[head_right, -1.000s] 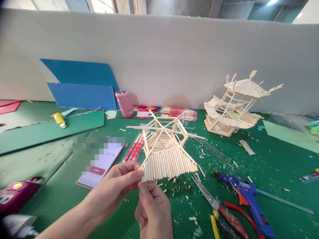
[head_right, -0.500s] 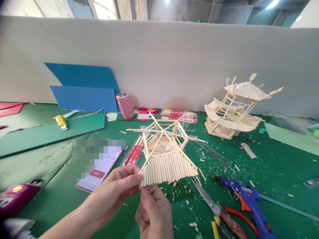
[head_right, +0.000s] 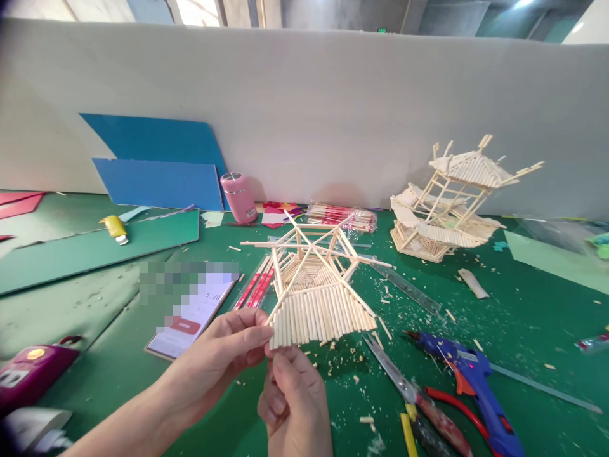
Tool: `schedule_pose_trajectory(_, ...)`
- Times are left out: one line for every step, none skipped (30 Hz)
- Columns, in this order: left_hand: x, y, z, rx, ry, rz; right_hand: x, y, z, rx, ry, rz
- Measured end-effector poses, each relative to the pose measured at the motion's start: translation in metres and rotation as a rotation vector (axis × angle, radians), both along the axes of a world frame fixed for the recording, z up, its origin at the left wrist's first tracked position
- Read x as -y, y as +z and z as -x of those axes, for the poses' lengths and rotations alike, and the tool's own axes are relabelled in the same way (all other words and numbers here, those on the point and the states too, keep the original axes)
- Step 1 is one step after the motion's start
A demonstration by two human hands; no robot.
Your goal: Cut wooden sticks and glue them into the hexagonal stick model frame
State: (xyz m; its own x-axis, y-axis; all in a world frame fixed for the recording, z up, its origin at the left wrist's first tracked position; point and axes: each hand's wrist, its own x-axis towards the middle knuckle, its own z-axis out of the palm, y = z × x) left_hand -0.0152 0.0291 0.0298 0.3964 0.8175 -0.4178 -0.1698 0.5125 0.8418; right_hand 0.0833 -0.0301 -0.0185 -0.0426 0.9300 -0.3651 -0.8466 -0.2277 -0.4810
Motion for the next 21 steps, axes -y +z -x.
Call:
schedule_pose_trajectory(0.000,0.000,0.000,-0.001,-0.004,-0.005,0.000,0.001,0.000,0.001,0.004,0.001)
schedule_pose_trajectory(0.000,0.000,0.000,-0.003,-0.008,-0.009,0.000,0.001,0.000,0.004,0.005,0.005)
schedule_pose_trajectory(0.000,0.001,0.000,-0.006,-0.012,-0.013,0.000,0.001,0.000,0.008,0.004,0.010)
schedule_pose_trajectory(0.000,0.001,0.000,-0.008,-0.015,-0.015,0.000,0.001,0.000,0.012,0.004,0.015)
schedule_pose_trajectory(0.000,0.001,0.000,-0.010,-0.015,-0.017,-0.001,0.000,0.000,0.015,0.003,0.021)
schedule_pose_trajectory(-0.001,0.001,0.000,-0.012,-0.014,-0.018,-0.001,-0.001,0.000,0.015,0.004,0.025)
schedule_pose_trajectory(-0.001,0.000,0.000,-0.015,-0.009,-0.020,-0.001,-0.002,0.000,0.013,0.006,0.027)
schedule_pose_trajectory(-0.001,0.000,0.000,-0.020,-0.003,-0.024,-0.001,-0.004,0.000,0.010,0.008,0.028)
schedule_pose_trajectory(-0.001,-0.001,0.000,-0.025,0.002,-0.029,0.000,-0.006,0.000,0.007,0.009,0.022)
schedule_pose_trajectory(-0.001,-0.001,0.000,-0.031,0.007,-0.034,0.000,-0.008,0.000,0.004,0.007,0.013)
schedule_pose_trajectory(-0.001,-0.002,0.001,-0.034,0.009,-0.039,0.001,-0.010,0.000,0.000,0.004,0.002)
schedule_pose_trajectory(-0.001,-0.003,0.001,-0.035,0.008,-0.043,0.002,-0.012,0.000,-0.004,0.003,-0.011)
schedule_pose_trajectory(-0.001,-0.003,0.001,-0.033,0.006,-0.046,0.003,-0.013,-0.001,-0.007,0.002,-0.022)
schedule_pose_trajectory(-0.001,-0.004,0.001,-0.032,0.004,-0.047,0.004,-0.014,-0.001,-0.007,0.006,-0.031)
schedule_pose_trajectory(-0.001,-0.004,0.002,-0.030,0.003,-0.047,0.005,-0.014,-0.001,-0.001,0.015,-0.041)
schedule_pose_trajectory(-0.001,-0.004,0.002,-0.029,0.002,-0.047,0.005,-0.014,-0.001,0.013,0.025,-0.052)
schedule_pose_trajectory(-0.001,-0.004,0.001,-0.029,0.000,-0.044,0.005,-0.013,-0.001,0.033,0.031,-0.064)
schedule_pose_trajectory(-0.001,-0.003,0.001,-0.030,-0.001,-0.041,0.005,-0.012,-0.001,0.057,0.036,-0.073)
schedule_pose_trajectory(-0.001,-0.003,0.001,-0.033,-0.001,-0.037,0.004,-0.011,0.000,0.082,0.042,-0.076)
schedule_pose_trajectory(-0.001,-0.002,0.001,-0.036,-0.001,-0.031,0.003,-0.009,0.000,0.105,0.053,-0.075)
schedule_pose_trajectory(0.000,-0.002,0.001,-0.037,0.000,-0.025,0.001,-0.008,0.001,0.118,0.066,-0.076)
